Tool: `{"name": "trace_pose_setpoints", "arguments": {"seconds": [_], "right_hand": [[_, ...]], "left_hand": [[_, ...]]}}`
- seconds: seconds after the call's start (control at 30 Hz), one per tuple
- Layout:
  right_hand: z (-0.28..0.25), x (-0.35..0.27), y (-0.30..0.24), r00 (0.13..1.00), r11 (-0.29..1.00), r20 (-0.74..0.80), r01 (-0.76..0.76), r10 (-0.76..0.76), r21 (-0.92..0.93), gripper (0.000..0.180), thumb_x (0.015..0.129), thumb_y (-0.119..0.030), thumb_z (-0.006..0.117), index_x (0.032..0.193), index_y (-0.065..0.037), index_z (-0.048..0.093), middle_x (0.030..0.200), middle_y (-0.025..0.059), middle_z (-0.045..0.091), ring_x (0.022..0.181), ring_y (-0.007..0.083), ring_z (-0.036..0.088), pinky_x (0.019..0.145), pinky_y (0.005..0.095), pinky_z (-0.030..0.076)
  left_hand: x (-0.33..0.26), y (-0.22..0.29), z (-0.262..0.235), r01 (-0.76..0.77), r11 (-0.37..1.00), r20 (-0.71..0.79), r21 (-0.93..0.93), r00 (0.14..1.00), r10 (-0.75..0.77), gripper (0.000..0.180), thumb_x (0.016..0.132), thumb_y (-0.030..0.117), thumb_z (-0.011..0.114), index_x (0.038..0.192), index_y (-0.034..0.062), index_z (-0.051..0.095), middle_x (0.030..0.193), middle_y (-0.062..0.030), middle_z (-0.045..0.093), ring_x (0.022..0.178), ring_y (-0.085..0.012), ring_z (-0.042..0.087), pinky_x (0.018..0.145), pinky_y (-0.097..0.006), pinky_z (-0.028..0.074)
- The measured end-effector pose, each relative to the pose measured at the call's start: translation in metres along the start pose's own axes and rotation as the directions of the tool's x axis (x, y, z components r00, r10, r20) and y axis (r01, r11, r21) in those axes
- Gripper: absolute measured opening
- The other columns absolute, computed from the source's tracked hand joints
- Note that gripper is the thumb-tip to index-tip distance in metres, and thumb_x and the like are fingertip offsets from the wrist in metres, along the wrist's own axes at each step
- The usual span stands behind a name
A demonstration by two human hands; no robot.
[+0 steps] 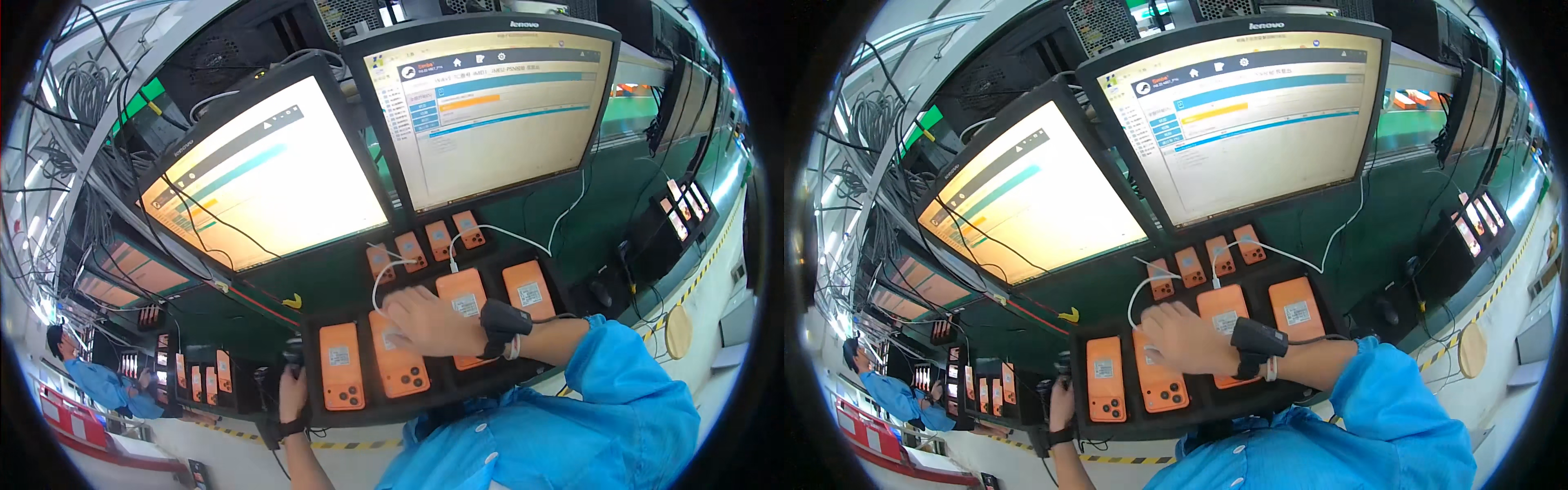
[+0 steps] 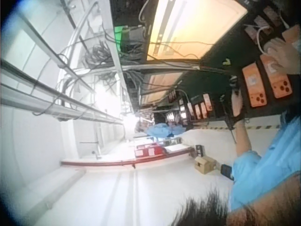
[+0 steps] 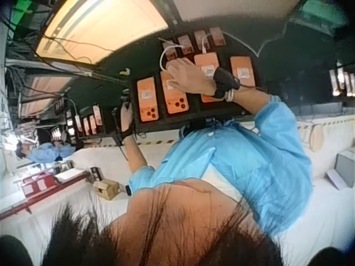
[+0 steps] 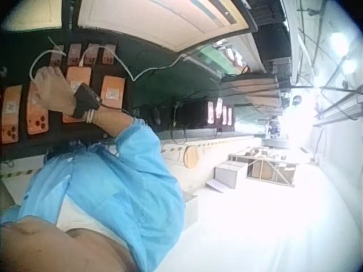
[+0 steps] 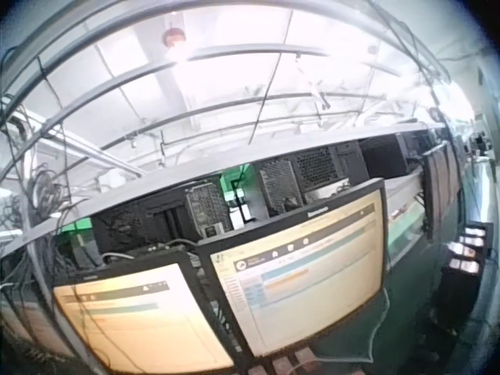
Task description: Scanning barcodes on handheld terminals and connecting them to cables for testing.
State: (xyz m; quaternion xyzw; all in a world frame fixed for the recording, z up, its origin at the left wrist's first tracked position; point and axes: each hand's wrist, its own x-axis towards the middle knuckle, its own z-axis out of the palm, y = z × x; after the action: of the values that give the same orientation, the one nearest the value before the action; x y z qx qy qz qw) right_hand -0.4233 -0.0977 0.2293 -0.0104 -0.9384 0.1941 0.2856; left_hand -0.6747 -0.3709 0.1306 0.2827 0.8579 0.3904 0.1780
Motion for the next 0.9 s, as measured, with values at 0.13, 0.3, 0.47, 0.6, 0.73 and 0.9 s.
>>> {"name": "trace_pose_setpoints", "arguments": {"seconds": [0.13, 0.3, 0.47, 0.6, 0.73, 0.9], "right_hand": [[0.022, -0.014, 0.003, 0.999, 0.999, -0.019, -0.031, 0.03, -0.029, 0.039, 0.078, -0.02, 0.07, 0.106, 0.004, 0.055, 0.108, 0.0216, 0.055, 0.097, 0.0372, 0.055, 0.086, 0.0452, 0.046], [0.024, -0.015, 0.0, 0.998, 0.998, -0.057, -0.036, 0.033, -0.053, 0.046, 0.078, -0.023, 0.072, 0.109, 0.005, 0.054, 0.106, 0.0228, 0.052, 0.097, 0.0379, 0.054, 0.084, 0.0453, 0.045], [0.029, -0.013, -0.001, 0.997, 0.997, -0.044, -0.065, 0.067, 0.036, 0.044, 0.078, -0.025, 0.073, 0.103, 0.006, 0.053, 0.099, 0.0216, 0.049, 0.092, 0.0375, 0.053, 0.08, 0.0454, 0.045], [0.027, -0.009, 0.006, 0.999, 0.998, -0.035, -0.027, 0.029, 0.052, 0.033, 0.082, -0.024, 0.068, 0.094, 0.003, 0.053, 0.092, 0.0198, 0.049, 0.085, 0.0356, 0.052, 0.074, 0.0422, 0.046], [0.017, 0.001, 0.021, 0.989, 0.988, -0.054, 0.135, -0.139, -0.071, 0.022, 0.086, -0.019, 0.06, 0.09, 0.002, 0.055, 0.092, 0.018, 0.049, 0.086, 0.0327, 0.049, 0.073, 0.0419, 0.044], [-0.046, 0.027, -0.001, 0.887, 0.554, 0.339, -0.461, 0.313, 0.693, 0.032, 0.098, -0.028, 0.055, 0.091, 0.003, 0.061, 0.088, 0.0104, 0.056, 0.085, 0.0194, 0.057, 0.074, 0.0318, 0.045]], "left_hand": [[-0.003, -0.054, 0.045, 0.179, 0.953, 0.206, -0.246, 0.97, -0.129, 0.038, 0.094, 0.022, 0.057, 0.117, -0.0089, 0.056, 0.107, -0.0231, 0.066, 0.1, -0.03, 0.064, 0.087, -0.038, 0.047], [0.0, -0.073, 0.091, 0.224, 0.888, 0.211, -0.402, 0.966, -0.149, 0.037, 0.095, 0.022, 0.056, 0.117, -0.0083, 0.057, 0.107, -0.022, 0.066, 0.101, -0.0287, 0.063, 0.088, -0.037, 0.046], [0.001, -0.079, 0.12, 0.241, 0.857, 0.217, -0.456, 0.964, -0.156, 0.036, 0.096, 0.021, 0.055, 0.117, -0.0076, 0.057, 0.108, -0.0209, 0.066, 0.101, -0.0275, 0.063, 0.089, -0.036, 0.046], [-0.001, -0.075, 0.123, 0.229, 0.858, 0.213, -0.459, 0.966, -0.144, 0.035, 0.096, 0.021, 0.054, 0.117, -0.0072, 0.058, 0.108, -0.0201, 0.066, 0.102, -0.0265, 0.062, 0.089, -0.036, 0.046], [0.0, -0.059, 0.095, 0.179, 0.885, 0.195, -0.43, 0.975, -0.102, 0.034, 0.097, 0.02, 0.054, 0.117, -0.0067, 0.058, 0.109, -0.0192, 0.066, 0.102, -0.0255, 0.062, 0.09, -0.035, 0.045], [-0.001, -0.004, 0.033, 0.038, 0.914, 0.093, -0.403, 0.996, 0.0, 0.033, 0.097, 0.02, 0.053, 0.117, -0.0061, 0.058, 0.109, -0.0181, 0.066, 0.103, -0.0242, 0.061, 0.091, -0.034, 0.045]]}}
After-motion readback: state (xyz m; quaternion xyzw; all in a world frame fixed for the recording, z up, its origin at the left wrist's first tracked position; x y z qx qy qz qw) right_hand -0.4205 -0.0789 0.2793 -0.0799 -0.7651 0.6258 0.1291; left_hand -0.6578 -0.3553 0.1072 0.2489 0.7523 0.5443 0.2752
